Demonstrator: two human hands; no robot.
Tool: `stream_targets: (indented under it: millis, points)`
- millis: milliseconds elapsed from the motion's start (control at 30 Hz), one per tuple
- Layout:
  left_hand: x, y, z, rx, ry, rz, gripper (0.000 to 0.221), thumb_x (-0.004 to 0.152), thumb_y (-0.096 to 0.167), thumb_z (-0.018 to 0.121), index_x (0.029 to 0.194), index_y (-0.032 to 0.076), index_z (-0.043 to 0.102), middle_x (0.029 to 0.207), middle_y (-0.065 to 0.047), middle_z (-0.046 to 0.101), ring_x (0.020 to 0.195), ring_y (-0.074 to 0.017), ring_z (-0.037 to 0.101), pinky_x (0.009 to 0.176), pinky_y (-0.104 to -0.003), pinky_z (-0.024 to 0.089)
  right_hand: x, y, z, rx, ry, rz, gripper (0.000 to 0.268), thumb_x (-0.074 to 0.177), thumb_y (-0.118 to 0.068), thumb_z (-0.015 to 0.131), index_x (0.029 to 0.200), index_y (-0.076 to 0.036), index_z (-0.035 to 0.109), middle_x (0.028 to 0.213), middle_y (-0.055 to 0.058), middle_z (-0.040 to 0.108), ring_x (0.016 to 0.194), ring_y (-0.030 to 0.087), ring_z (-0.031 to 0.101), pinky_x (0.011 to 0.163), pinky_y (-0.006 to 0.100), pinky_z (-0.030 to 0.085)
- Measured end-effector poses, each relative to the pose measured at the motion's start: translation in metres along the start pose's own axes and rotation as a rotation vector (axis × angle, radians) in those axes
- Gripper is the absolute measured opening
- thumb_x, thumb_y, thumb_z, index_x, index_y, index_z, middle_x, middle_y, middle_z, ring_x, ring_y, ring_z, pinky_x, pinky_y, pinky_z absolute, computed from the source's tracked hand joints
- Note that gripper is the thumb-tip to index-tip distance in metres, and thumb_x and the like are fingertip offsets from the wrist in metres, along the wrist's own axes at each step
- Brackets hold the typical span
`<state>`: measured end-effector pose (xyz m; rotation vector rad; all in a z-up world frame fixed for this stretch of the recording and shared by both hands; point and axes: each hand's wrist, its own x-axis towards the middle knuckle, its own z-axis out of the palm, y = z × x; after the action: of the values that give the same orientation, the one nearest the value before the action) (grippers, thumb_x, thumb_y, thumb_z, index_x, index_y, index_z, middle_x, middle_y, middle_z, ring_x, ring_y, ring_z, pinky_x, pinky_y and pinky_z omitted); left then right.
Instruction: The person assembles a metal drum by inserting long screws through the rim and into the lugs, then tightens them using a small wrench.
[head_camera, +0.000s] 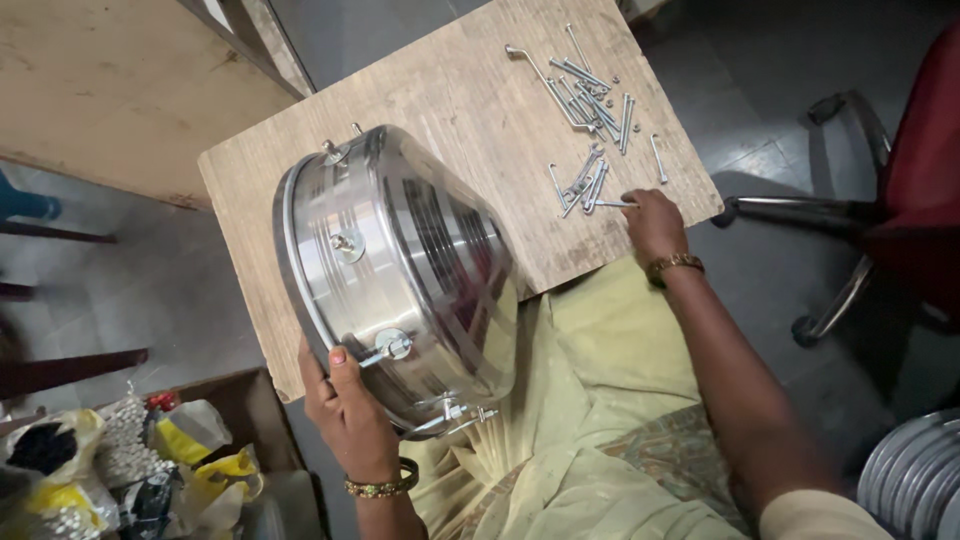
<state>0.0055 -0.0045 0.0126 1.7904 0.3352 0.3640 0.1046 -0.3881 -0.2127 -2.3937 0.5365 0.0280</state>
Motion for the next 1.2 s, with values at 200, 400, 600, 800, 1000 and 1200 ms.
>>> stream_targets:
  millis: [200, 400, 600, 800, 1000, 1200]
  points:
    - [0.002, 0.001, 0.0, 0.043, 0.007, 0.022, 0.05, 0.11, 0.022, 0.049, 0.151, -0.007, 0.048, 0.083, 0.002, 0.053, 0.07, -0.003, 0.039, 0.058, -0.021, 0.031, 0.043, 0.012, 0.039, -0.024, 0.18, -0.335, 0.03, 0.093, 0.0, 0.057, 0.12, -0.005, 0.069, 0.126, 0.018, 0.069, 0.113, 0.039, 0.06, 0.097, 0.045, 0.05]
    - [0.004, -0.003, -0.001, -0.004, 0.007, 0.016, 0.048, 0.11, 0.021, 0.049, 0.151, -0.005, 0.047, 0.085, 0.003, 0.055, 0.071, -0.0024, 0.042, 0.059, -0.021, 0.033, 0.054, 0.012, 0.044, -0.31, 0.184, -0.485, 0.023, 0.094, -0.004, 0.056, 0.11, -0.011, 0.071, 0.123, 0.013, 0.067, 0.114, 0.034, 0.059, 0.099, 0.047, 0.045]
    - [0.005, -0.01, -0.001, 0.015, 0.019, -0.011, 0.049, 0.106, 0.023, 0.052, 0.148, -0.003, 0.048, 0.079, 0.003, 0.057, 0.063, -0.0012, 0.041, 0.052, -0.021, 0.031, 0.043, 0.013, 0.04, -0.483, 0.102, -0.42, 0.012, 0.094, -0.011, 0.06, 0.098, -0.016, 0.07, 0.112, 0.01, 0.065, 0.111, 0.032, 0.058, 0.098, 0.044, 0.045]
    - [0.005, -0.017, 0.002, 0.038, 0.012, 0.036, 0.046, 0.105, 0.022, 0.054, 0.146, 0.0, 0.053, 0.079, 0.001, 0.055, 0.063, -0.0028, 0.039, 0.054, -0.023, 0.031, 0.049, 0.029, 0.044, -0.529, 0.071, -0.525, 0.013, 0.086, -0.016, 0.062, 0.095, -0.018, 0.071, 0.11, 0.008, 0.067, 0.107, 0.032, 0.062, 0.093, 0.045, 0.048]
    - [-0.002, -0.018, 0.003, -0.103, -0.046, 0.112, 0.047, 0.107, 0.022, 0.052, 0.148, 0.0, 0.051, 0.092, 0.001, 0.063, 0.075, -0.0032, 0.049, 0.064, -0.021, 0.041, 0.049, 0.041, 0.048, -0.615, -0.025, -0.374, 0.012, 0.094, -0.015, 0.059, 0.099, -0.015, 0.071, 0.106, 0.013, 0.069, 0.101, 0.035, 0.066, 0.085, 0.048, 0.052]
    - [-0.012, -0.015, 0.002, -0.145, -0.048, 0.075, 0.051, 0.104, 0.023, 0.054, 0.151, 0.001, 0.048, 0.104, -0.004, 0.069, 0.086, -0.0084, 0.058, 0.075, -0.024, 0.05, 0.038, 0.027, 0.005, -0.338, -0.13, -0.317, 0.019, 0.085, -0.025, 0.076, 0.097, -0.009, 0.075, 0.1, 0.017, 0.073, 0.094, 0.036, 0.069, 0.082, 0.048, 0.055]
